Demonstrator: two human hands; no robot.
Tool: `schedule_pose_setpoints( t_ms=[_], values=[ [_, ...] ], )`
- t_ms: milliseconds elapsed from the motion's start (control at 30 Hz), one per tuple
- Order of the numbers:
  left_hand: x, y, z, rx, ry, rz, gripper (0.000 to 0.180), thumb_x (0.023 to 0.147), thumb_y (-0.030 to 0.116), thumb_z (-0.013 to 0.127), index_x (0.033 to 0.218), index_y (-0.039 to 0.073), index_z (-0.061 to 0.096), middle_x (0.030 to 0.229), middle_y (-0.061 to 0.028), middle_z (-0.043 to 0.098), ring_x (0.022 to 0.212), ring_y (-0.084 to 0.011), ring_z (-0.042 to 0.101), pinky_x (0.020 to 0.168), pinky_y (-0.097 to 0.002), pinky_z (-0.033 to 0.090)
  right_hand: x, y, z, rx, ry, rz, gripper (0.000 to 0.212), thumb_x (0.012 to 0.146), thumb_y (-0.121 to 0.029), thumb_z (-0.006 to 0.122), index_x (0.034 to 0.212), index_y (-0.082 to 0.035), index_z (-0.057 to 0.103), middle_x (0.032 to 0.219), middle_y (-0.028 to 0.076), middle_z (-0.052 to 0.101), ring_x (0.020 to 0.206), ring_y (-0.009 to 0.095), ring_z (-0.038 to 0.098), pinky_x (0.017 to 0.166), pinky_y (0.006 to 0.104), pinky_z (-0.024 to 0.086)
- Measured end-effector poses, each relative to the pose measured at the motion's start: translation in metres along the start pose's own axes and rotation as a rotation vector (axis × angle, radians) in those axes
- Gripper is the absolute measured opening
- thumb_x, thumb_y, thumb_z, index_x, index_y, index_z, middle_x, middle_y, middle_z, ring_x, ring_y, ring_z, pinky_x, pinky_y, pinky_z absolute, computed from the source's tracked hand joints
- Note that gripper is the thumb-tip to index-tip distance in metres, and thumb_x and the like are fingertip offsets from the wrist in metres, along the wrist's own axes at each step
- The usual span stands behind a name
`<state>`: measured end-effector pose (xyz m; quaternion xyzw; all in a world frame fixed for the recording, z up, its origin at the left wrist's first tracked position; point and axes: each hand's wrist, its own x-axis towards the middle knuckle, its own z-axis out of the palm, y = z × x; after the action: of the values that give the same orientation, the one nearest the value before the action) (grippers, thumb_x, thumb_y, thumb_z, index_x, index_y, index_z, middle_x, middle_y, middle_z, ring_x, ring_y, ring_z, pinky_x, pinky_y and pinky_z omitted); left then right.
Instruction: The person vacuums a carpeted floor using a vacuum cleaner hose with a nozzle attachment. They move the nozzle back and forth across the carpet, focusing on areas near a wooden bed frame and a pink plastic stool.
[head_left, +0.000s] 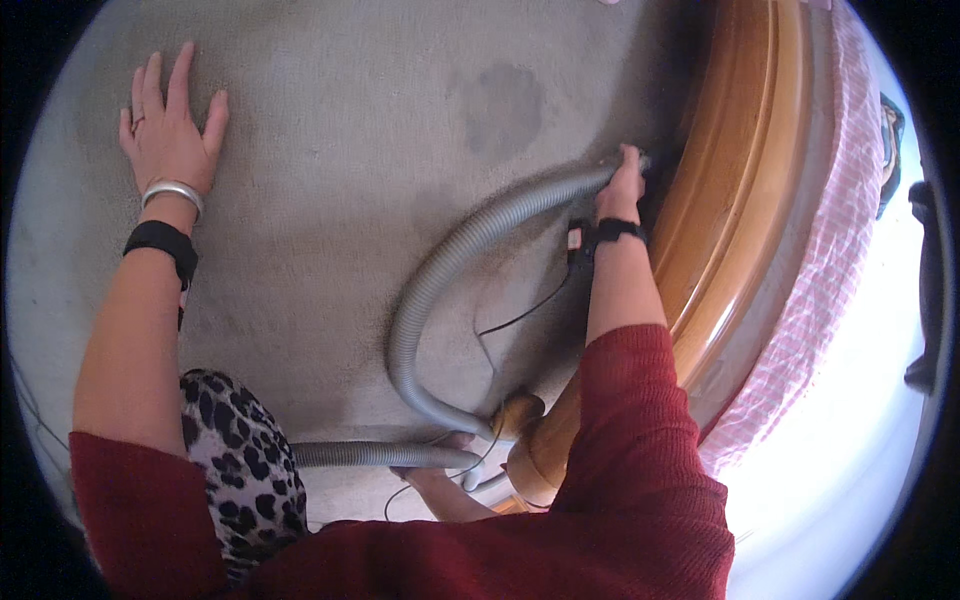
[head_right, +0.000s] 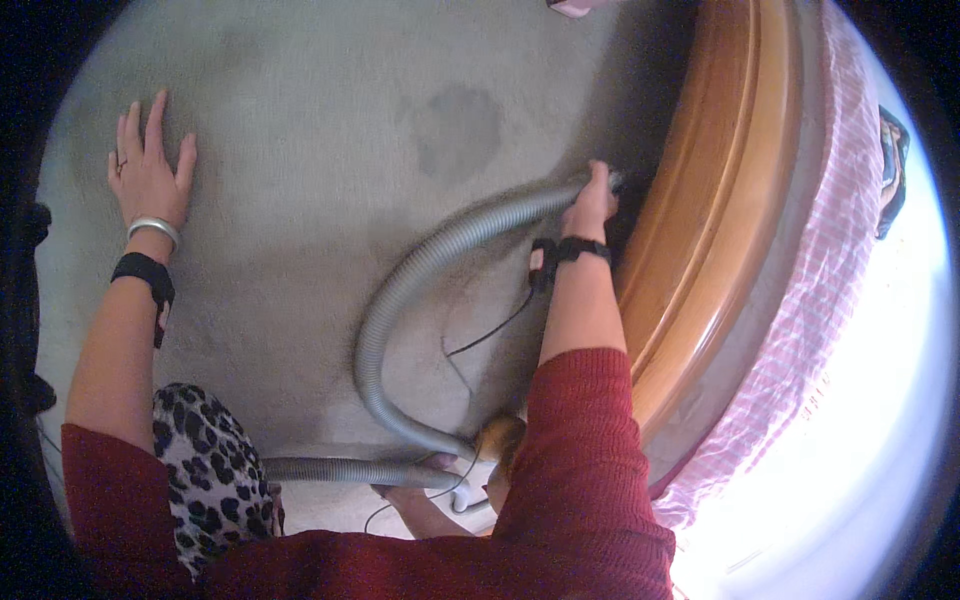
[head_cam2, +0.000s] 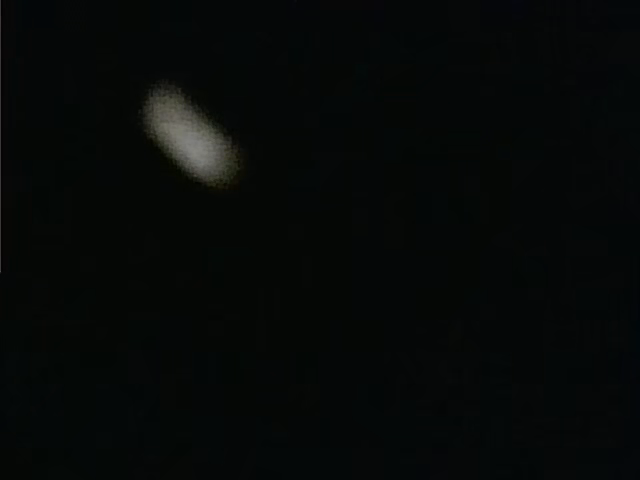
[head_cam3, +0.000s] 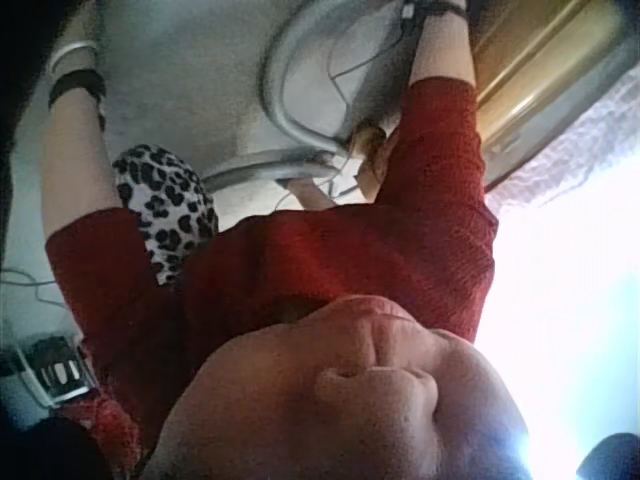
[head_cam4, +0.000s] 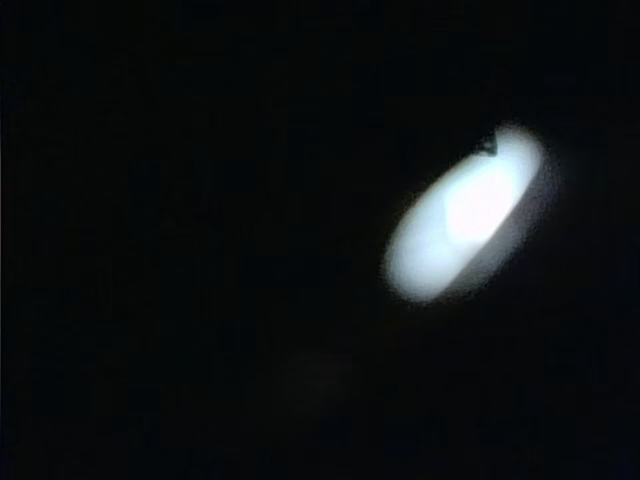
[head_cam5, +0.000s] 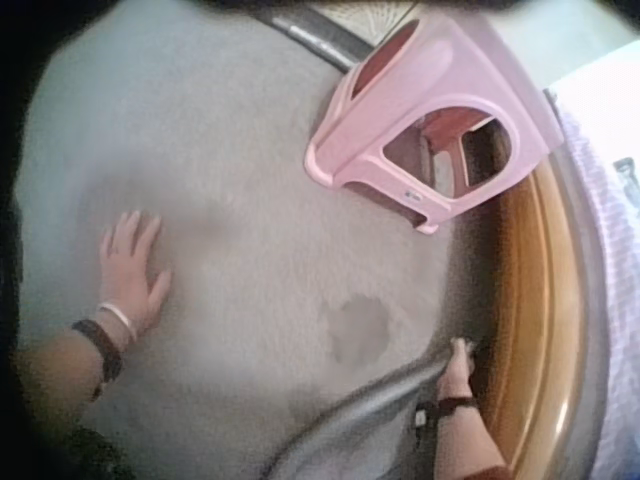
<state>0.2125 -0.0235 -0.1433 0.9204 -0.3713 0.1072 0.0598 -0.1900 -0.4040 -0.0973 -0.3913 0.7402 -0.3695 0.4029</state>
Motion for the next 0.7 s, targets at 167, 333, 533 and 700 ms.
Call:
schedule_pose_setpoints(
  t_ms=[167, 333, 533, 700],
  values=[
    [-0.002, 0.004, 0.001, -0.069, 0.012, 0.006, 0.060, 0.092, 0.047, 0.049, 0.147, 0.031, 0.032, 0.154, -0.0086, 0.027, 0.145, -0.0264, 0.022, 0.115, -0.0528, 0.017, -0.015, -0.001, -0.024, -0.027, -0.104, 0.056, 0.030, 0.075, -0.018, 0.072, 0.098, -0.005, 0.059, 0.087, 0.007, 0.061, 0.073, 0.020, 0.058, 0.064, 0.0367, 0.048],
    [0.000, 0.008, -0.011, -0.069, -0.049, -0.023, 0.061, 0.091, 0.045, 0.050, 0.147, 0.029, 0.032, 0.154, -0.0105, 0.026, 0.145, -0.0278, 0.020, 0.115, -0.0527, 0.017, -0.067, 0.023, -0.075, -0.048, -0.067, -0.089, 0.043, 0.081, -0.017, 0.072, 0.115, -0.001, 0.051, 0.097, 0.009, 0.060, 0.078, 0.020, 0.060, 0.065, 0.0352, 0.052],
    [-0.003, 0.005, -0.009, -0.078, -0.120, -0.033, 0.064, 0.090, 0.044, 0.052, 0.148, 0.028, 0.031, 0.155, -0.0095, 0.024, 0.145, -0.0279, 0.019, 0.115, -0.0532, 0.016, -0.066, 0.017, -0.035, -0.245, 0.024, -0.227, 0.066, 0.082, -0.034, 0.076, 0.123, 0.006, 0.044, 0.113, 0.016, 0.058, 0.099, 0.025, 0.056, 0.093, 0.0367, 0.042],
    [-0.013, 0.004, -0.021, -0.016, -0.161, -0.043, 0.067, 0.088, 0.043, 0.054, 0.148, 0.028, 0.030, 0.155, -0.0093, 0.023, 0.146, -0.0284, 0.017, 0.115, -0.0531, 0.017, -0.066, 0.024, 0.001, -0.212, 0.108, -0.281, 0.067, 0.083, -0.033, 0.074, 0.123, 0.011, 0.044, 0.116, 0.019, 0.058, 0.103, 0.028, 0.056, 0.094, 0.0384, 0.043]
  ],
)
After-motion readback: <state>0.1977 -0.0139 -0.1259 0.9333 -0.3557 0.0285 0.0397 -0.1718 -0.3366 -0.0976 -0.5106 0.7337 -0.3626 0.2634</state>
